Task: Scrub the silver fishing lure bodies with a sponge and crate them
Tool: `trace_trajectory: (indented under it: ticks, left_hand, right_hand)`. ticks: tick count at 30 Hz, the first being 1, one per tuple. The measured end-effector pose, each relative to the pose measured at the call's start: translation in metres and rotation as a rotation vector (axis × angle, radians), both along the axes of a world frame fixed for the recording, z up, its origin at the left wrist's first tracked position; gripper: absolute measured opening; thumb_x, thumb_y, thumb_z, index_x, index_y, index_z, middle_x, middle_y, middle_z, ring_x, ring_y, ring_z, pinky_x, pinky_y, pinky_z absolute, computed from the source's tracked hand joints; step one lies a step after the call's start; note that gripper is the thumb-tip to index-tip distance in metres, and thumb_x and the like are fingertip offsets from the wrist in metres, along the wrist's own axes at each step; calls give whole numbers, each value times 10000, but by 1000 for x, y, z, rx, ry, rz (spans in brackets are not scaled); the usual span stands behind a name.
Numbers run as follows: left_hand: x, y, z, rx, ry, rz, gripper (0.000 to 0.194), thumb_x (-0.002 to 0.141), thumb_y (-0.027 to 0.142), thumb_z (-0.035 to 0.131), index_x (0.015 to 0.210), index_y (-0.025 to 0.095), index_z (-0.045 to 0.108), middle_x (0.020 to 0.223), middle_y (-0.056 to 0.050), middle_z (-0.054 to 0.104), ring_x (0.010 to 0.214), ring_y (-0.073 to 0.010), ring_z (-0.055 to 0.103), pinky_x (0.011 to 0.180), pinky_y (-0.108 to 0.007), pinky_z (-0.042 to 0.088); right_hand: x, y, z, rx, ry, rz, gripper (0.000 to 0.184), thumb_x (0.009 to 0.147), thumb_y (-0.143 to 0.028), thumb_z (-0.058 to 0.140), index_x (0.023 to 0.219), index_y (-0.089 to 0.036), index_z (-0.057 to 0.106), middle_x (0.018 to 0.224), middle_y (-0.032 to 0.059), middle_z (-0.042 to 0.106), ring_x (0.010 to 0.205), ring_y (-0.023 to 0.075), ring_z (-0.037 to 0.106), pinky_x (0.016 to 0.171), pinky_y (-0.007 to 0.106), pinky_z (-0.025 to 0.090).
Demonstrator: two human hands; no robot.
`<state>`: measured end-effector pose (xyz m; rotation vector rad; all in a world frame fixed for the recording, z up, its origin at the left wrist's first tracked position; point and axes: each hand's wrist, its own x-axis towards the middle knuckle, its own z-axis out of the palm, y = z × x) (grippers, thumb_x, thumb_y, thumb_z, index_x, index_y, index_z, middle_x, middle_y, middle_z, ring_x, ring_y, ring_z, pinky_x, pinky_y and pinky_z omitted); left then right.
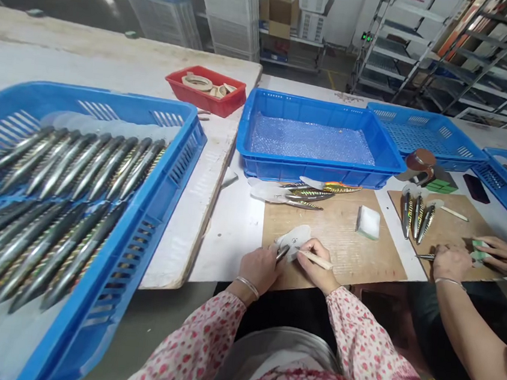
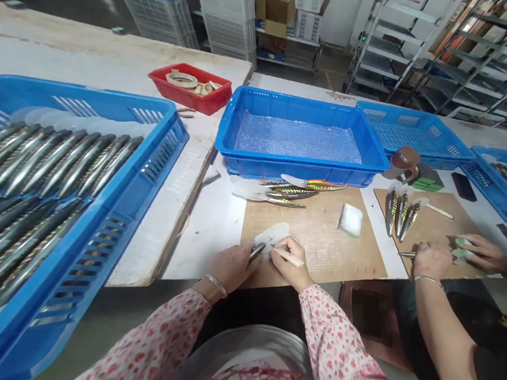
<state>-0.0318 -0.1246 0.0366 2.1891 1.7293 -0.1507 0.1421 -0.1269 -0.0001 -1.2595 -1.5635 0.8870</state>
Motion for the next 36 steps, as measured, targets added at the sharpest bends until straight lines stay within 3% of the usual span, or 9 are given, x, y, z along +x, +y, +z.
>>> trace_trajectory:
  ticks: [9, 19, 36]
  left_hand:
    - [23, 23, -1, -22, -23, 33, 405, 909, 478, 296, 1031, 156, 510, 902, -127, 688, 865, -276, 669, 710, -370, 506]
    - [25, 23, -4, -13, -46, 7, 357, 920, 412, 291, 1010, 142, 505, 870, -137, 694, 843, -269, 676, 699, -352, 500]
    - [32, 27, 2, -74, 9, 36, 291, 892, 365, 356, 958, 161, 551, 866, -137, 704, 849, -271, 682, 710, -363, 492]
  right_hand:
    - [4, 11, -5, 42, -60, -100, 89, 779, -262, 568, 733, -204, 519, 700, -13, 526, 658, 141, 503, 617, 255, 404]
    - [-14, 10, -8, 158, -296, -198, 135, 802, -215, 499, 679, -224, 443, 674, -4, 514, 683, 164, 496, 661, 299, 362]
    - [-10, 8, -4, 93, -251, -42, 165, 805, -256, 490, 658, -222, 421, 647, -15, 503, 674, 159, 492, 665, 306, 334]
